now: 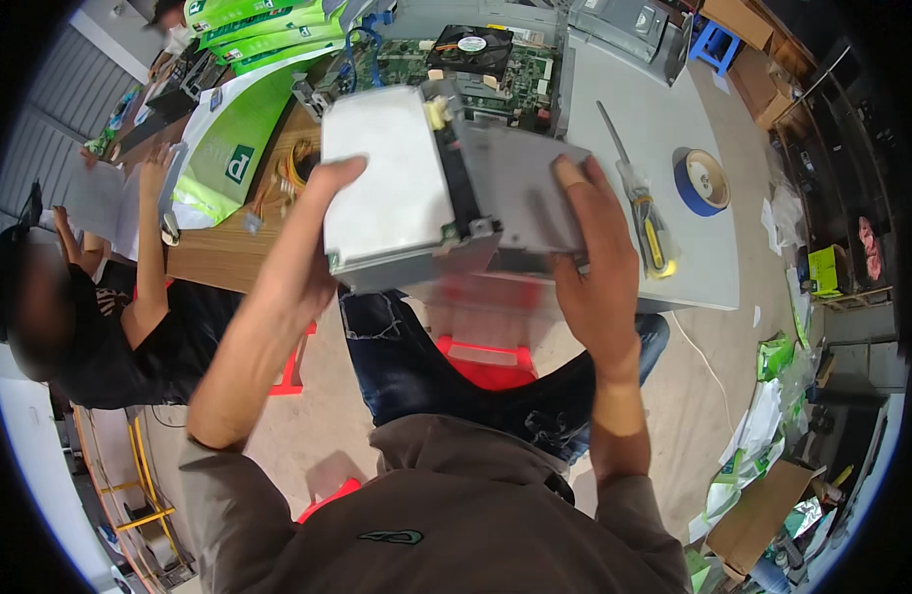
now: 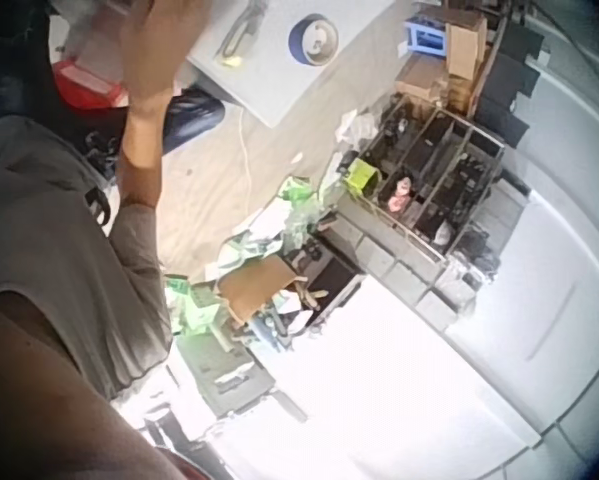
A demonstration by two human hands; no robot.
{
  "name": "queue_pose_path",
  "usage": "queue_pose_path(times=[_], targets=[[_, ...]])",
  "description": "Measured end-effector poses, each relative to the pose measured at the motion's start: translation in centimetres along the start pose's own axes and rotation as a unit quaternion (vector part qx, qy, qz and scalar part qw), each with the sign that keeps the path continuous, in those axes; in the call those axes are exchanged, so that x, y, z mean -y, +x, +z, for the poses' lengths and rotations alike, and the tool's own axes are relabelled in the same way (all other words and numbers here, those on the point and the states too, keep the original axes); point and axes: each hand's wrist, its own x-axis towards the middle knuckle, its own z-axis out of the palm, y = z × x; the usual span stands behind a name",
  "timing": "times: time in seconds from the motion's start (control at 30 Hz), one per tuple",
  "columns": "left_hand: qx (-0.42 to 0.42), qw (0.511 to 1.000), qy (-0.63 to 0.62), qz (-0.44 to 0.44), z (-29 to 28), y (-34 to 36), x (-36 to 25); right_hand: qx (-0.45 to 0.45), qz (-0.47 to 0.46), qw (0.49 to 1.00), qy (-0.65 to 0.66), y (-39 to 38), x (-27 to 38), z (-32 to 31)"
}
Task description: The person uses a screwdriver to remove screws from a power supply unit on a table, lifts the metal cover, and handles the internal wiring.
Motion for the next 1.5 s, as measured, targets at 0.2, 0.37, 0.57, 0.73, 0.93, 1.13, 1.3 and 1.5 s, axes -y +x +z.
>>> queue_pose_path(times=[0.2,0.37,0.57,0.73,0.93,1.13,1.3,1.5], targets=[[0.042,0.970,0.234,0.050,2.0,3.3,-3.5,-0.142,0.125,0.977,0.103,-1.1,1.6,2.7],[0.098,0.932,0.338,0.086,5.4,3.6,-5.7,-0.108,0.149,0.956,0.228,-2.1,1.6,2.1],[0.091,0.850,0.511,0.092,9.9,2.6,-7.4,-0.056,0.133,0.944,0.296,-3.6,0.2,1.5],[0.141,0.782,0.602,0.076,11.1,1.4,-9.6,-0.065,0.190,0.914,0.352,-3.8,1.8,3.1],[0.222,0.725,0.644,0.101,10.3,1.2,-10.5,-0.096,0.200,0.918,0.328,-4.4,1.5,4.3],[0.277,0.710,0.640,0.101,8.7,1.8,-10.3,-0.106,0.205,0.924,0.304,-4.3,2.5,4.5],[0.285,0.700,0.636,0.154,8.8,2.7,-9.2,-0.120,0.233,0.913,0.312,-4.1,3.4,4.5],[0.190,0.687,0.684,0.156,9.3,1.6,-10.0,-0.132,0.170,0.941,0.263,-3.3,3.5,4.1]])
